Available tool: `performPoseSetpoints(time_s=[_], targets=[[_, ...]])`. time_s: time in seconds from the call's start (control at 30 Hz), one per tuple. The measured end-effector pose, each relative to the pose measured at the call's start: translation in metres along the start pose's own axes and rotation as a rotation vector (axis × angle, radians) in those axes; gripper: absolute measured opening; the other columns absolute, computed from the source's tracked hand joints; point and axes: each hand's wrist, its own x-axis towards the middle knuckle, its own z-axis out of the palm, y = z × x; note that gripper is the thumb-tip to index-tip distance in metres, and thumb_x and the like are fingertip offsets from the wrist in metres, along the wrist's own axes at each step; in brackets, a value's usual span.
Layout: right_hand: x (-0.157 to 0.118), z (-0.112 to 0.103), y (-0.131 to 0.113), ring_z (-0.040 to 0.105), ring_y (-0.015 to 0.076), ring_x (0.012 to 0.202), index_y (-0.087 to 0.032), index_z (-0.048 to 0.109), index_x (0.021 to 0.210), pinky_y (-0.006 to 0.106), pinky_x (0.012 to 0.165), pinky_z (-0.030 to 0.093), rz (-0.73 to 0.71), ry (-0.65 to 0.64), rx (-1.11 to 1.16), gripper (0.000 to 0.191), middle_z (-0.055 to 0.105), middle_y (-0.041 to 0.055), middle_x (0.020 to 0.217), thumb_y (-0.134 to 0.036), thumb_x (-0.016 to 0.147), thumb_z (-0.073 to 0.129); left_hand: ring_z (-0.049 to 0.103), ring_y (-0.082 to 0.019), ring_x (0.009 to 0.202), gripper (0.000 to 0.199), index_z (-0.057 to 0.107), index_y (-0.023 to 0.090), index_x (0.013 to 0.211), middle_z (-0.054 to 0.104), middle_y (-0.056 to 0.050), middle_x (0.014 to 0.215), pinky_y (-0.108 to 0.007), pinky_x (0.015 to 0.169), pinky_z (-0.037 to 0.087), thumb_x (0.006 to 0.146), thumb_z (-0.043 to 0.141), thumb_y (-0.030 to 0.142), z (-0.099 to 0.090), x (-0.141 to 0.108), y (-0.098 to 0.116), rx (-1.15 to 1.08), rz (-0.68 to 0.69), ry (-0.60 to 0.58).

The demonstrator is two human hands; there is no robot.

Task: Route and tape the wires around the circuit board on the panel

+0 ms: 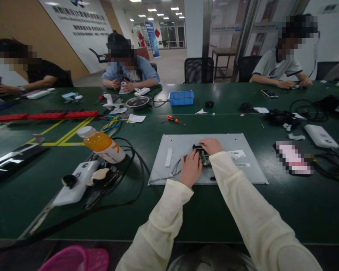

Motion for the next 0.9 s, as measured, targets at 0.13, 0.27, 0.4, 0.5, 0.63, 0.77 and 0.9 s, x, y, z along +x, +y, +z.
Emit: performPoseSetpoints(time_s=[0.13, 0.27, 0.4, 0.5, 0.63, 0.77, 0.9], targets=[[-0.004, -0.005, -0.006, 0.06, 0.0173, 0.099, -0.023, 0.068, 0.104, 0.025, 0.086, 0.042, 0.006, -0.049, -0.015, 0.028, 0.068, 0.0056, 0.106, -0.026, 0.092, 0.043, 0.035, -0.021, 0.132, 0.039, 0.042, 0.019, 0.129, 0.041, -0.01, 0.142, -0.049, 0.109, 0.026, 0.093, 0.03, 0.025, 0.0, 0.0, 0.0, 0.016, 0.006, -0.003], [-0.007, -0.012, -0.013, 0.058, 0.0171, 0.101, -0.021, 0.068, 0.103, 0.024, 0.085, 0.042, -0.004, -0.076, -0.037, 0.03, 0.068, 0.0074, 0.106, -0.025, 0.093, 0.04, 0.034, -0.021, 0.133, 0.039, 0.042, 0.02, 0.129, 0.042, -0.009, 0.141, -0.049, 0.108, 0.027, 0.093, 0.03, 0.025, 0.001, 0.0, -0.001, 0.03, 0.008, 0.014], [-0.008, -0.015, -0.022, 0.058, 0.019, 0.1, -0.018, 0.068, 0.1, 0.025, 0.082, 0.043, 0.019, -0.09, -0.093, 0.032, 0.067, 0.0108, 0.106, -0.025, 0.094, 0.037, 0.034, -0.021, 0.133, 0.039, 0.042, 0.02, 0.129, 0.042, -0.01, 0.141, -0.05, 0.108, 0.027, 0.093, 0.029, 0.025, 0.002, 0.0, -0.001, 0.021, 0.011, 0.019], [-0.008, -0.015, -0.025, 0.057, 0.0201, 0.101, -0.016, 0.068, 0.1, 0.027, 0.081, 0.043, 0.033, -0.092, -0.113, 0.033, 0.065, 0.013, 0.107, -0.024, 0.094, 0.036, 0.034, -0.021, 0.133, 0.039, 0.042, 0.02, 0.129, 0.042, -0.01, 0.141, -0.05, 0.109, 0.026, 0.092, 0.03, 0.024, 0.002, 0.0, -0.001, 0.018, 0.011, 0.023], [-0.008, -0.014, -0.025, 0.057, 0.0193, 0.102, -0.017, 0.067, 0.103, 0.026, 0.085, 0.042, 0.025, -0.096, -0.103, 0.031, 0.065, 0.0123, 0.108, -0.021, 0.092, 0.039, 0.035, -0.021, 0.133, 0.039, 0.042, 0.02, 0.129, 0.042, -0.01, 0.14, -0.05, 0.109, 0.027, 0.092, 0.031, 0.023, 0.002, 0.0, -0.001, 0.008, 0.013, 0.025], [-0.01, -0.014, -0.022, 0.057, 0.0189, 0.105, -0.018, 0.066, 0.107, 0.027, 0.088, 0.043, 0.018, -0.063, -0.025, 0.029, 0.064, 0.0092, 0.112, -0.019, 0.089, 0.043, 0.035, -0.021, 0.133, 0.039, 0.041, 0.019, 0.129, 0.042, -0.01, 0.14, -0.05, 0.108, 0.027, 0.092, 0.031, 0.023, 0.001, 0.0, -0.001, -0.003, 0.014, 0.023], [-0.014, -0.019, -0.008, 0.056, 0.0188, 0.109, -0.016, 0.064, 0.112, 0.028, 0.096, 0.04, 0.03, 0.001, 0.075, 0.031, 0.064, 0.0081, 0.117, -0.02, 0.086, 0.047, 0.033, -0.021, 0.134, 0.04, 0.041, 0.018, 0.13, 0.042, -0.011, 0.141, -0.05, 0.109, 0.025, 0.091, 0.033, 0.022, 0.001, 0.0, -0.001, -0.022, 0.008, 0.025]])
